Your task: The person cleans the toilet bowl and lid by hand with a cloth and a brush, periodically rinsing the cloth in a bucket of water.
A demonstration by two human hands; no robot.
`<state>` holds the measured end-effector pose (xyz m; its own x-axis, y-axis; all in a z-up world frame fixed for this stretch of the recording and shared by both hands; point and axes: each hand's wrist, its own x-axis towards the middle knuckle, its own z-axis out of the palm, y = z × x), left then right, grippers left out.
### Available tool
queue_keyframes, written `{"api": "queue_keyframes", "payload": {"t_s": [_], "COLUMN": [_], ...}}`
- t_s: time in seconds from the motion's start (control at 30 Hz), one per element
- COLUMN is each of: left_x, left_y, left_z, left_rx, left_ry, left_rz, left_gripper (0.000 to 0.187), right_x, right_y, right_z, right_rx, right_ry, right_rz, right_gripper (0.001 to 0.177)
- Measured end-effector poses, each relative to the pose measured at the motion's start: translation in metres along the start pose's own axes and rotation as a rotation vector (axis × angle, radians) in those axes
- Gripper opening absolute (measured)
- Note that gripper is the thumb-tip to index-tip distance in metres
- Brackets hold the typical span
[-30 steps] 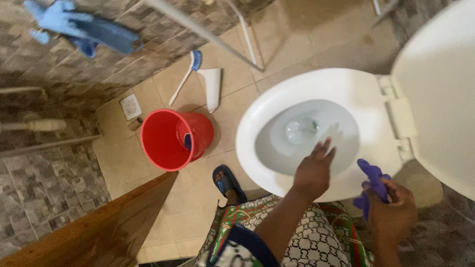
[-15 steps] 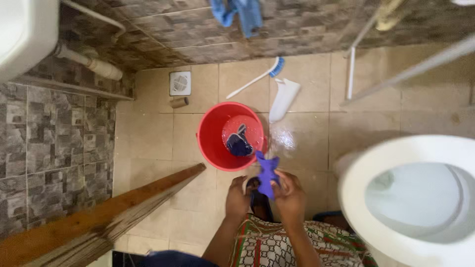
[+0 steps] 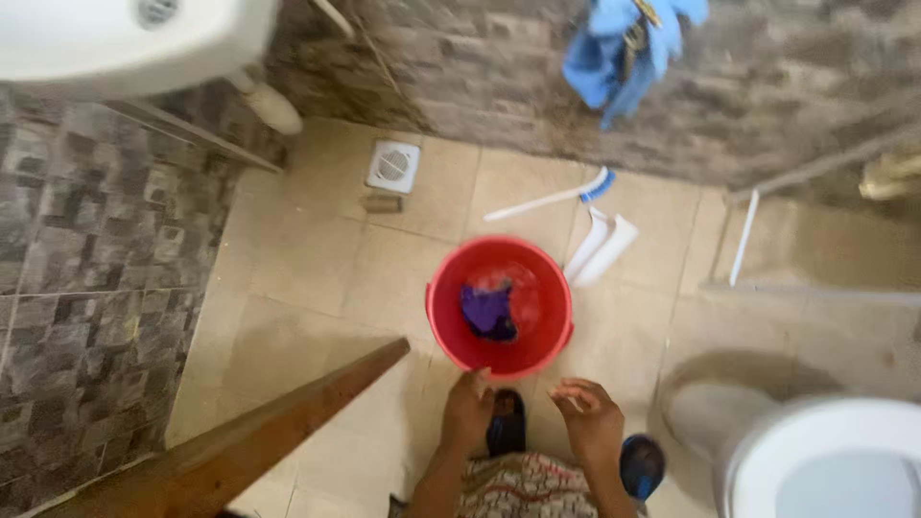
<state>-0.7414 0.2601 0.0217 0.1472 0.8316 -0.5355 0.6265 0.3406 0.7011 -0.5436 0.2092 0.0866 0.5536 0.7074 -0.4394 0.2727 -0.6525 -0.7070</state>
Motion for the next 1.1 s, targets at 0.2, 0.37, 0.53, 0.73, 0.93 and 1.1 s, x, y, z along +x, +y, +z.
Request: {"api": "queue_keyframes", "payload": {"t_s": [0.2, 0.37, 0.53, 0.73, 0.93, 1.1], "left_x": [0.050, 0.108, 0.139, 0.176, 0.135, 0.127], "left_y": [0.031, 0.057, 0.129, 0.148, 0.066, -0.037], "left_z": [-0.017, -0.019, -0.044, 0.004, 0.055, 0.047], "left_rx": [-0.163, -0.352, -0.416, -0.524, -0.355, -0.034], "left_ry": [0.045, 0.149, 0.186, 0.273, 0.295, 0.417], "left_rz": [-0.026, 0.059, 0.097, 0.213, -0.109, -0.384], "left_gripper": [0.035, 0.034, 0.038, 0.034, 0.036, 0.047], "right_x": [0.065, 0.138, 0.191, 0.265, 0.272, 0.294], "right_y": [-0.076, -0.131, -0.183, -0.134, -0.005, 0.038], "right_z": [0.004, -0.006, -0.030, -0.033, 0.065, 0.171], "right_rx": [0.015, 0.211, 0.149, 0.086, -0.425, -0.644], "right_ry": [-0.131, -0.162, -0.146, -0.357, -0.544, -0.639], "right_rz": [0.041, -0.166, -0.182, -0.294, -0.369, -0.298], "right_gripper": [0.023, 0.024, 0.017, 0.015, 0.022, 0.023]}}
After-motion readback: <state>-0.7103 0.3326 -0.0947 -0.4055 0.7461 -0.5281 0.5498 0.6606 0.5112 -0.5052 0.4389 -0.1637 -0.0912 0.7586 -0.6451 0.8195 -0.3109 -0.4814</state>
